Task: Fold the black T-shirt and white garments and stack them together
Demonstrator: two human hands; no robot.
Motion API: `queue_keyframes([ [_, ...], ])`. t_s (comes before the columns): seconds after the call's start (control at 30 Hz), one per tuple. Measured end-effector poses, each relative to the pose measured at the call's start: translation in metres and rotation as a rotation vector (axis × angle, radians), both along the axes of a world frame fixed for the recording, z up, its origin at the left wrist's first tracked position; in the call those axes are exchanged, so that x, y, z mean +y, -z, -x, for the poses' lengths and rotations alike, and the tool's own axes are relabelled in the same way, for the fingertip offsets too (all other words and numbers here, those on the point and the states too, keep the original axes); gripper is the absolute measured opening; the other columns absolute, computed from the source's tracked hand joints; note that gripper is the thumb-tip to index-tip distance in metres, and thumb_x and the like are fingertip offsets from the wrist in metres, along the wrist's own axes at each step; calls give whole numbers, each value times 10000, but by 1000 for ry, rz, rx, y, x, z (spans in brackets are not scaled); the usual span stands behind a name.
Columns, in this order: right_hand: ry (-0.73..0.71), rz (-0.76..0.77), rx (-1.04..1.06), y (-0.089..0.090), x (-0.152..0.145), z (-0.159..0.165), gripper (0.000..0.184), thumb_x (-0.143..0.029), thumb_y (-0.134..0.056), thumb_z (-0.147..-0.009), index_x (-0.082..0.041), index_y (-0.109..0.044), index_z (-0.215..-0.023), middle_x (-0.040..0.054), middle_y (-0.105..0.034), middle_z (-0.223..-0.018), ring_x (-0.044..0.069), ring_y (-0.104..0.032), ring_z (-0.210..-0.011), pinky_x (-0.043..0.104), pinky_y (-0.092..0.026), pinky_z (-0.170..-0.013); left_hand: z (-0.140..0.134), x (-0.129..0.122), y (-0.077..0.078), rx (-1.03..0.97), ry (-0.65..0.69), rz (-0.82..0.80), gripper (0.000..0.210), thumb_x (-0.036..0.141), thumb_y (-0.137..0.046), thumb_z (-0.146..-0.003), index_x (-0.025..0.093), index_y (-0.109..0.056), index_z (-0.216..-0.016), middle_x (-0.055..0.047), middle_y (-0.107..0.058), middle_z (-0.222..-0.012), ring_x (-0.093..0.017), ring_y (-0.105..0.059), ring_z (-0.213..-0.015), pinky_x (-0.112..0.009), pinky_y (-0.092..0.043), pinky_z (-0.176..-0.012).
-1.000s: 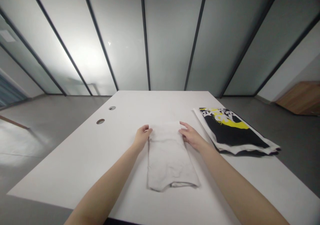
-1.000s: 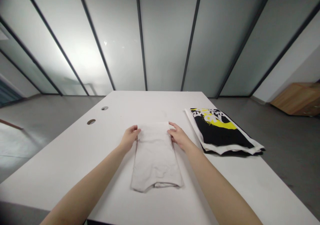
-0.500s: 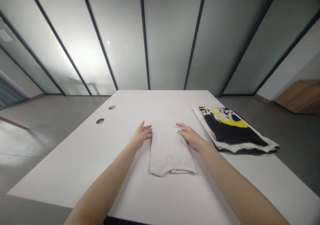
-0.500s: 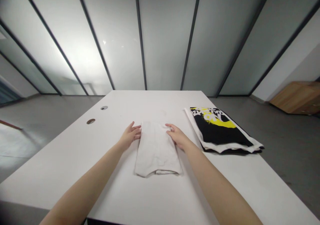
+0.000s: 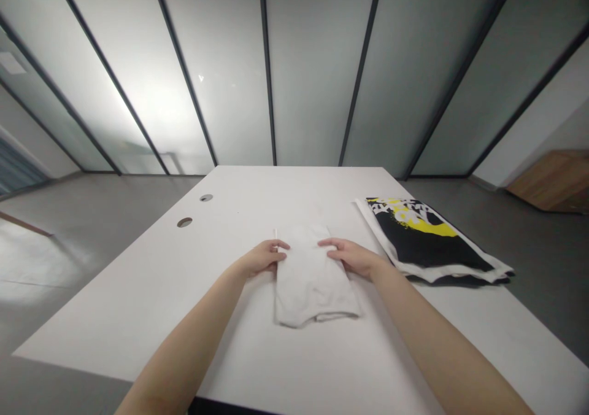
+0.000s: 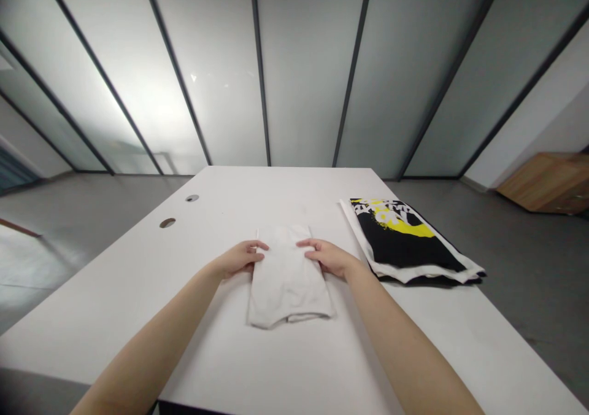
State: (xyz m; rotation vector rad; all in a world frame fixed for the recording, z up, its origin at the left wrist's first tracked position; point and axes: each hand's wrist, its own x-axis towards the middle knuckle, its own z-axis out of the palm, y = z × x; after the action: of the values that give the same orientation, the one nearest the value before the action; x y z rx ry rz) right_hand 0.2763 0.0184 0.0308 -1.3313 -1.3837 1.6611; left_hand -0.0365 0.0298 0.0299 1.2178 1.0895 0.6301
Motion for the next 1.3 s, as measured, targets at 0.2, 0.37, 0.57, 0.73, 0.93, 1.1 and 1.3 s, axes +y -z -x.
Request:
queue_keyframes([
  [0.2, -133, 186, 83, -9, 3, -2, 623, -297, -828, -806, -268, -638, -1398, 21, -725, -973, 149, -677, -760, 230, -546, -644, 5, 0, -2, -122, 21, 129, 609, 468, -837, -820, 251, -620, -1346, 4, -655, -869, -133, -646, -711, -241, -531, -640],
  [0.37, -348, 275, -10, -5, -4, -6, 498, -274, -859, -756, -212, -731, -1233, 24, -738, -921, 147, -673, -731, 224, -528, -633, 8, -6, 0, 13, 366, 257, 534, 424, -907, -754, 183, -728, -1195, -16, -668, -810, -131, -623, -641, -228, -499, -572],
  [0.57, 131, -16, 100, 2, 3, 19, 528, -214, -757, -813, -233, -654, -1331, 40, -737, -1043, 142, -685, -792, 208, -547, -623, -2, 0, 1, -116, -165, 32, 581, 381, -832, -839, 225, -582, -1340, -21, -705, -934, -138, -685, -714, -266, -578, -670],
  [0.73, -79, 122, -80, -8, 2, 14, 576, -296, -778, -847, -192, -621, -1391, 46, -731, -850, 149, -673, -634, 229, -542, -536, 10, 1, -6, -5, 120, 199, 638, 416, -913, -758, 212, -590, -1270, -18, -711, -831, -142, -699, -667, -278, -598, -674],
  [0.93, -465, 145, -458, -28, 5, -21, 531, -500, -739, -888, -205, -740, -1330, -50, -589, -555, 74, -377, -389, 194, -244, -378, 39, 3, -19, 139, 647, 149, 590, 642, -743, -862, 174, -734, -1221, 84, -434, -452, -97, -354, -368, -206, -248, -371],
  [1.1, -191, -276, -532, -23, 15, -21, 487, -534, -569, -961, -148, -822, -1115, 4, -627, -580, 148, -520, -518, 257, -412, -520, 11, 6, -4, 141, 60, -415, 486, 583, -499, -1010, 169, -745, -1079, 33, -518, -560, -124, -462, -489, -244, -419, -509],
  [1.3, 19, -862, -697, 15, 13, 37, 555, -319, -421, -1002, -142, -604, -1495, 167, -591, -1550, 318, -513, -1449, 494, -393, -1194, -36, -17, 24, 684, 71, -1131, 481, 297, -518, -997, 208, -558, -1468, -154, -631, -1481, -284, -553, -1403, -489, -433, -1181],
])
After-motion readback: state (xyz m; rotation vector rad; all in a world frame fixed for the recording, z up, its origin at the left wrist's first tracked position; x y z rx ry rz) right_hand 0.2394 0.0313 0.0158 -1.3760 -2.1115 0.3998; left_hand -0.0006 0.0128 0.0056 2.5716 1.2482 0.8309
